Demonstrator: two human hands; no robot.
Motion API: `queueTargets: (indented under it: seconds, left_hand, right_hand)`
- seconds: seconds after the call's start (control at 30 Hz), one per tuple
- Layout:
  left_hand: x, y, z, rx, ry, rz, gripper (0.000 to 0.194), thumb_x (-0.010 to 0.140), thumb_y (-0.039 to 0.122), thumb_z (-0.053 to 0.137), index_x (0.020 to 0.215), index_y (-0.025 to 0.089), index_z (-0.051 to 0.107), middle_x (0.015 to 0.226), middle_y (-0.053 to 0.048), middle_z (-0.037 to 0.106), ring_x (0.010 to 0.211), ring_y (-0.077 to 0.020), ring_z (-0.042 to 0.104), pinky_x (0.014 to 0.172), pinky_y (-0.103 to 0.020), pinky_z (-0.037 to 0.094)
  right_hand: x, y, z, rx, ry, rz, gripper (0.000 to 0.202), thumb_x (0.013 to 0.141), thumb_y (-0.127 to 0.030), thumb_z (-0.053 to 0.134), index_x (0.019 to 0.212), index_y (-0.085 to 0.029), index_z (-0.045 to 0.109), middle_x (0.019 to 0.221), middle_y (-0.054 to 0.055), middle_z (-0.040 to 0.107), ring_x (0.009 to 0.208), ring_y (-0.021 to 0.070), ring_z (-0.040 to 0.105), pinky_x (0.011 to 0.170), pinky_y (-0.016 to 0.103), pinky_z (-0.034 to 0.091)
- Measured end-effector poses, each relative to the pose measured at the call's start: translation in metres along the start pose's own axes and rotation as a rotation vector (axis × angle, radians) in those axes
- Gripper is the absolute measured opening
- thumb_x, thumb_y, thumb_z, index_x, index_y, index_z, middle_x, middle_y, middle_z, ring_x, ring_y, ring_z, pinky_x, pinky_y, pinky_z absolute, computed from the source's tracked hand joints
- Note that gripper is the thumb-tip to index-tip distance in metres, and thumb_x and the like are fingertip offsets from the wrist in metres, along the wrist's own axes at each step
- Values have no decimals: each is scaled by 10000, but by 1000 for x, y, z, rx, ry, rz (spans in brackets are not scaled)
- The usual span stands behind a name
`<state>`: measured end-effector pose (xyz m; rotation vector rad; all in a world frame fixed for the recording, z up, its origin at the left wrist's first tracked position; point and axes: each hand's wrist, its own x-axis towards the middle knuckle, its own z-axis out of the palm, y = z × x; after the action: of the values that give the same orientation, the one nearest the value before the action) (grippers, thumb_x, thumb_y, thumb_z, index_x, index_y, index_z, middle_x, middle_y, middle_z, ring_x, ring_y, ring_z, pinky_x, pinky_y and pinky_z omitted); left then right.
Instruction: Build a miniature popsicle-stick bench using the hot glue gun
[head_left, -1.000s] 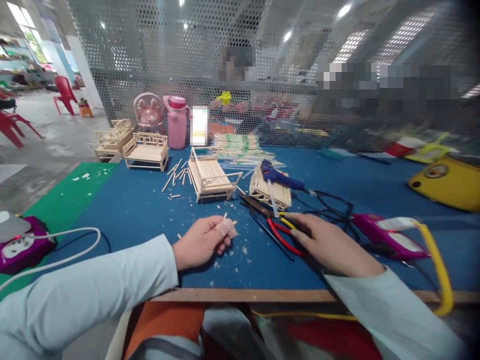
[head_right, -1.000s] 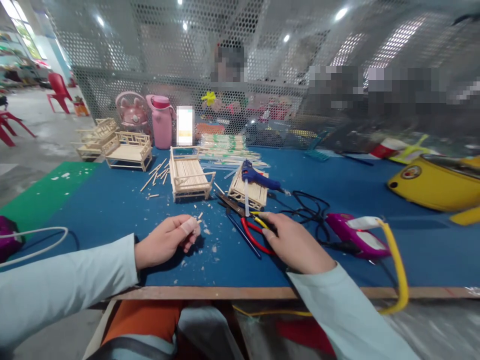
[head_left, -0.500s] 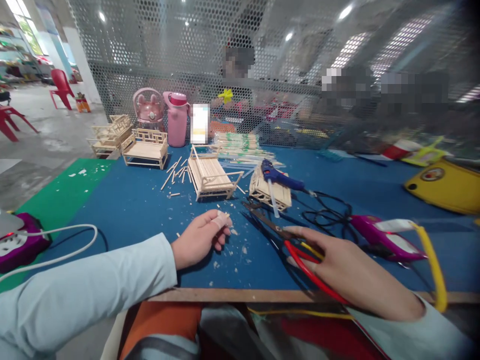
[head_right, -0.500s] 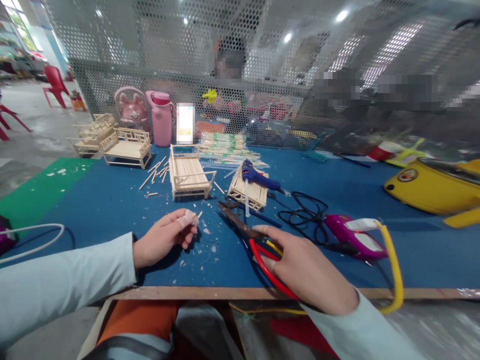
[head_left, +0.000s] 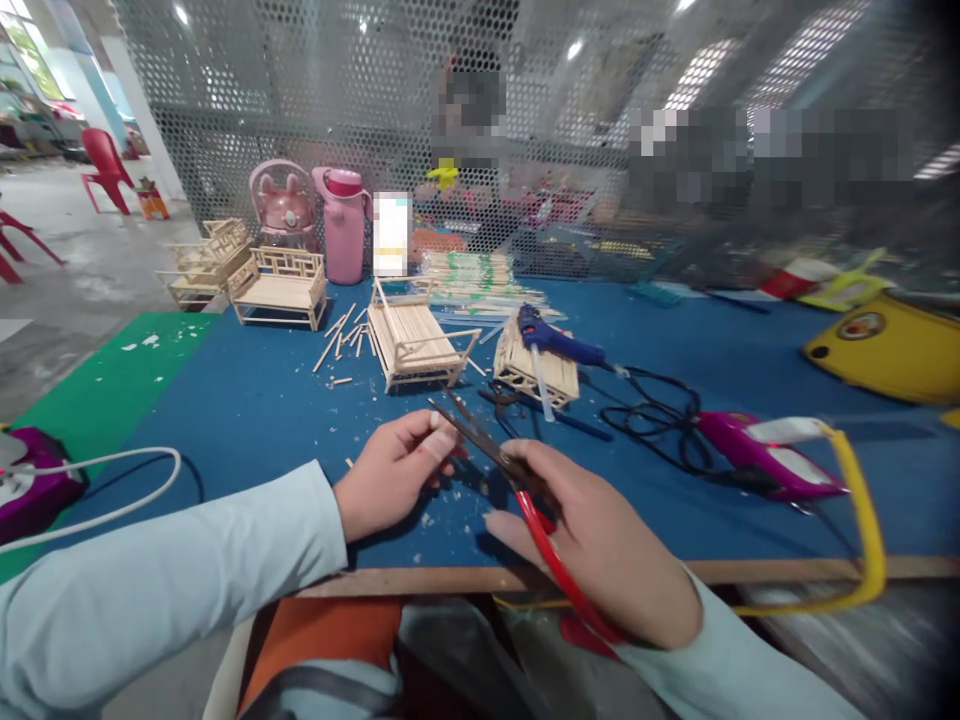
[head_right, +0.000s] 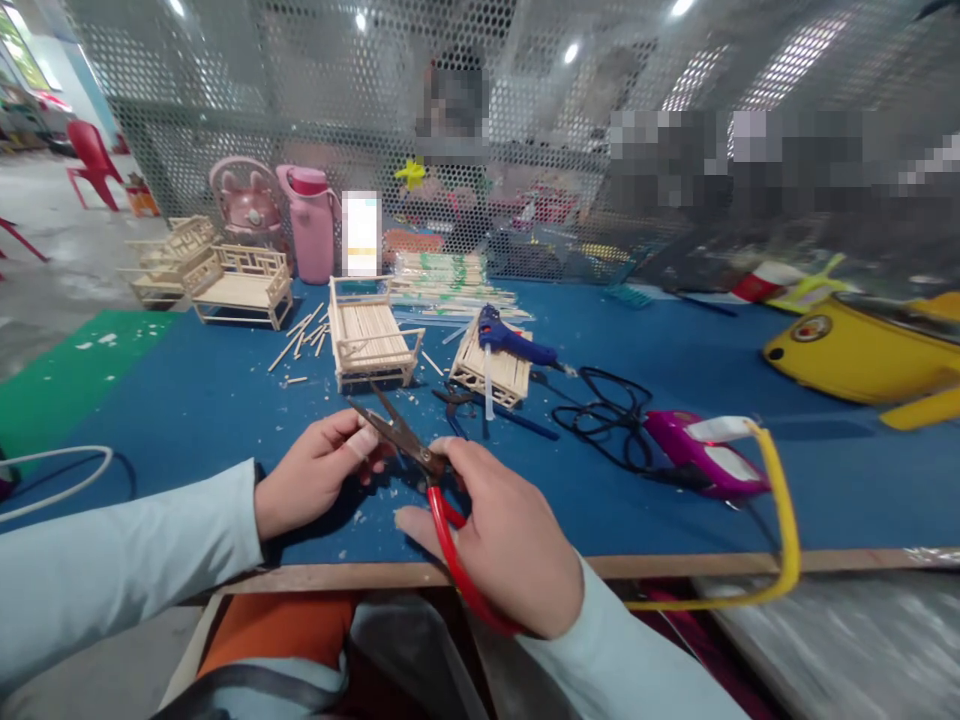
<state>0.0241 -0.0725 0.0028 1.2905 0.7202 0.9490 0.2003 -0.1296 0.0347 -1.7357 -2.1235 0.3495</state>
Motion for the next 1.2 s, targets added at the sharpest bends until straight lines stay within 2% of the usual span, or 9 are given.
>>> queueTargets:
  seconds: [0.23,0.43,0.67,0.9,1.03,1.2]
  left_hand:
    - [-1,3,-1,-75,-49,9,517,689,641,640,769,132,609,674,-7,598,614,-105,556,605,-227,458]
    - [-1,5,-2,-87,-83,54,445,732,570,655,736,126,631,652,-11,606,620,-111,554,627,-237,467]
    - [-3,4,-2,-112,-66,-3,377,714,488,708,734,122,622,691,-14,626,653,-119,593,650,-237,487]
    - [-3,5,-2,-115,-129,27,367,756,494,666,740,129,635,706,-28,634,683,-137,603,686,-260,502]
    - [-4,7,-2,-61,-117,61,341,773,467,658,721,132,627,692,-22,622,677,-133,591,684,-253,494]
    - [-5,6,-1,-1,-101,122,394,792,516,615,723,128,619,708,-26,619,680,-131,588,683,-248,490]
  right_hand:
    - [3,2,7,-23,57,-94,401,730,-397,658,1059,-203,536,971,70,636,920,243,621,782,375,490]
    - [5,4,9,-34,105,-186,484,701,-404,706,1085,-164,535,983,101,619,960,261,592,814,395,486]
    - [7,6,12,-46,123,-260,551,688,-400,710,1127,-126,520,1002,141,609,979,295,573,822,445,484]
    - [7,8,12,75,62,-265,469,710,-391,673,1108,-180,541,1020,114,626,962,268,594,803,406,498]
    - [7,7,12,81,74,-270,498,722,-419,667,1128,-164,533,1019,120,624,970,267,596,823,402,495]
    - [6,6,15,97,88,-292,485,748,-430,639,1136,-159,534,1002,114,632,937,251,609,816,387,506]
